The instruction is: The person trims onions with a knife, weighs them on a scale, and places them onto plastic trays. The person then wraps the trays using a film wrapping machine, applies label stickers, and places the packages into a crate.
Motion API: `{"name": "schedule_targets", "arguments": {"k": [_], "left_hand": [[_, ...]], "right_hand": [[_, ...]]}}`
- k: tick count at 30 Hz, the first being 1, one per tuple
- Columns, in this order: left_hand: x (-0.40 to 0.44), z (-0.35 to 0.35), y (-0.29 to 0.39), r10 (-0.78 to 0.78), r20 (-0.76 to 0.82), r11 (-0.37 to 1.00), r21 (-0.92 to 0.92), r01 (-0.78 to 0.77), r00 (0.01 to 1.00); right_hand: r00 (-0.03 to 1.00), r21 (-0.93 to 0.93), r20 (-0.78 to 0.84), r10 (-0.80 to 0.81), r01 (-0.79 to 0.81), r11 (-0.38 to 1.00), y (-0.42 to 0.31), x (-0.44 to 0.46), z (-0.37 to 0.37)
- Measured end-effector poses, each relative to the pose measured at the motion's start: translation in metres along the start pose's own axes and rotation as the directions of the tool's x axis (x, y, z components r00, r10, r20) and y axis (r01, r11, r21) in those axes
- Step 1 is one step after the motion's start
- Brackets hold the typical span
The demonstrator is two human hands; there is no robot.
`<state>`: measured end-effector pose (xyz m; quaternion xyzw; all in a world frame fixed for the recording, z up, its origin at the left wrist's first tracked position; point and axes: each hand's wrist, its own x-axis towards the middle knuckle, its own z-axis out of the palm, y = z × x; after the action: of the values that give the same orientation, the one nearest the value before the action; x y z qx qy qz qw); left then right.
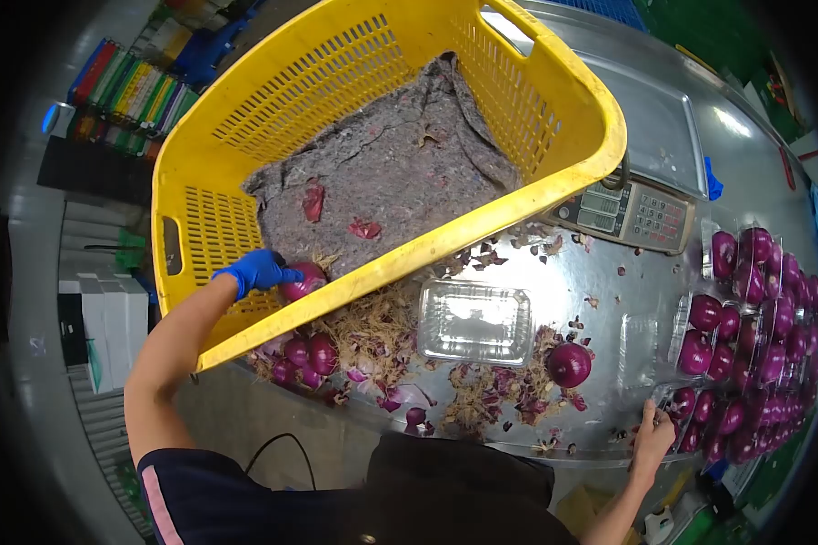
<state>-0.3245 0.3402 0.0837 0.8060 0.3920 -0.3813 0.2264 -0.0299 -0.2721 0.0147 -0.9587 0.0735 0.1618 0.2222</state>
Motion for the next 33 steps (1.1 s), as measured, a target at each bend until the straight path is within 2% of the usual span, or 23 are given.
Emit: {"name": "schedule_targets", "arguments": {"k": [2,3,5,7,9,11,12,14,15,17,18,20,21,22,24,25,26,27,29,31,33], "left_hand": [[0.005,0.015,0.008,0.005,0.02,0.973,-0.23,0.0,1.0],[0.009,0.026,0.008,-0.009,-0.022,0.916,-0.401,-0.001,1.0],[0.011,0.035,0.006,-0.033,-0.055,0.845,-0.534,-0.002,0.998],[0.013,0.031,0.008,-0.023,-0.058,0.878,-0.478,-0.007,0.998],[0.013,0.01,0.01,0.066,-0.049,0.96,-0.269,-0.077,0.997],[0.017,-0.011,0.0,0.128,-0.206,0.957,-0.23,-0.175,0.97],[0.013,-0.024,0.0,0.131,-0.372,0.915,-0.312,-0.257,0.919],[-0.014,-0.059,0.013,0.108,-0.668,0.784,-0.398,-0.476,0.736],[-0.041,-0.072,0.03,0.163,-0.736,0.733,-0.356,-0.58,0.657],[-0.097,-0.076,0.071,0.267,-0.836,0.586,-0.254,-0.769,0.479],[-0.12,-0.07,0.092,0.317,-0.868,0.49,-0.197,-0.849,0.384],[-0.154,-0.052,0.122,0.437,-0.841,0.351,-0.168,-0.921,0.319],[-0.169,-0.037,0.139,0.494,-0.82,0.271,-0.169,-0.948,0.287],[-0.186,-0.013,0.163,0.411,-0.8,0.215,-0.38,-0.899,0.437],[-0.2,0.015,0.184,0.586,-0.631,0.205,-0.491,-0.846,0.509],[-0.207,0.029,0.195,0.659,-0.531,0.22,-0.54,-0.812,0.532],[-0.202,0.05,0.197,0.614,-0.434,0.268,-0.671,-0.692,0.659],[-0.194,0.073,0.198,0.563,-0.309,0.312,-0.779,-0.543,0.767],[-0.19,0.1,0.211,0.589,-0.088,0.183,-0.954,-0.238,0.804],[-0.181,0.123,0.215,0.622,0.021,0.17,-0.979,-0.109,0.782],[-0.172,0.148,0.208,0.648,0.028,0.246,-0.953,-0.175,0.761]], "right_hand": [[1.0,-0.052,0.003,0.025,-0.025,0.998,-0.006,-0.006,-0.01],[1.0,-0.028,-0.003,-0.005,0.005,1.0,-0.006,-0.005,-0.011],[0.998,0.023,-0.01,-0.068,0.068,0.997,-0.003,-0.005,-0.011],[0.997,0.059,-0.026,-0.073,0.074,0.995,-0.017,-0.011,-0.009],[0.993,0.099,-0.045,-0.105,0.109,0.989,-0.033,-0.016,-0.009],[0.985,0.138,-0.06,-0.16,0.167,0.976,-0.044,-0.023,-0.009],[0.975,0.165,-0.052,-0.214,0.22,0.962,-0.05,-0.029,-0.007],[0.946,0.221,-0.052,-0.321,0.325,0.92,-0.067,-0.042,-0.005],[0.933,0.258,-0.004,-0.36,0.349,0.901,-0.078,-0.051,-0.005],[0.892,0.331,0.09,-0.444,0.393,0.858,-0.094,-0.066,-0.007],[0.824,0.307,0.098,-0.558,0.508,0.805,-0.093,-0.067,-0.002],[0.679,0.405,0.136,-0.721,0.626,0.667,-0.116,-0.086,-0.007],[0.556,0.462,0.12,-0.823,0.702,0.542,-0.124,-0.092,-0.009],[0.422,0.513,0.094,-0.902,0.756,0.407,-0.13,-0.097,-0.011],[0.163,0.464,0.103,-0.981,0.865,0.193,-0.137,-0.107,-0.02],[0.098,0.485,0.131,-0.986,0.862,0.15,-0.139,-0.117,-0.026],[0.029,0.506,0.154,-0.988,0.856,0.104,-0.142,-0.124,-0.032],[0.029,0.5,0.194,-0.981,0.857,0.124,-0.137,-0.13,-0.032],[0.015,0.493,0.259,-0.966,0.858,0.145,-0.129,-0.137,-0.027],[0.065,0.412,0.285,-0.956,0.892,0.184,-0.118,-0.14,-0.015],[0.101,0.373,0.32,-0.942,0.901,0.223,-0.099,-0.143,-0.003]]}}
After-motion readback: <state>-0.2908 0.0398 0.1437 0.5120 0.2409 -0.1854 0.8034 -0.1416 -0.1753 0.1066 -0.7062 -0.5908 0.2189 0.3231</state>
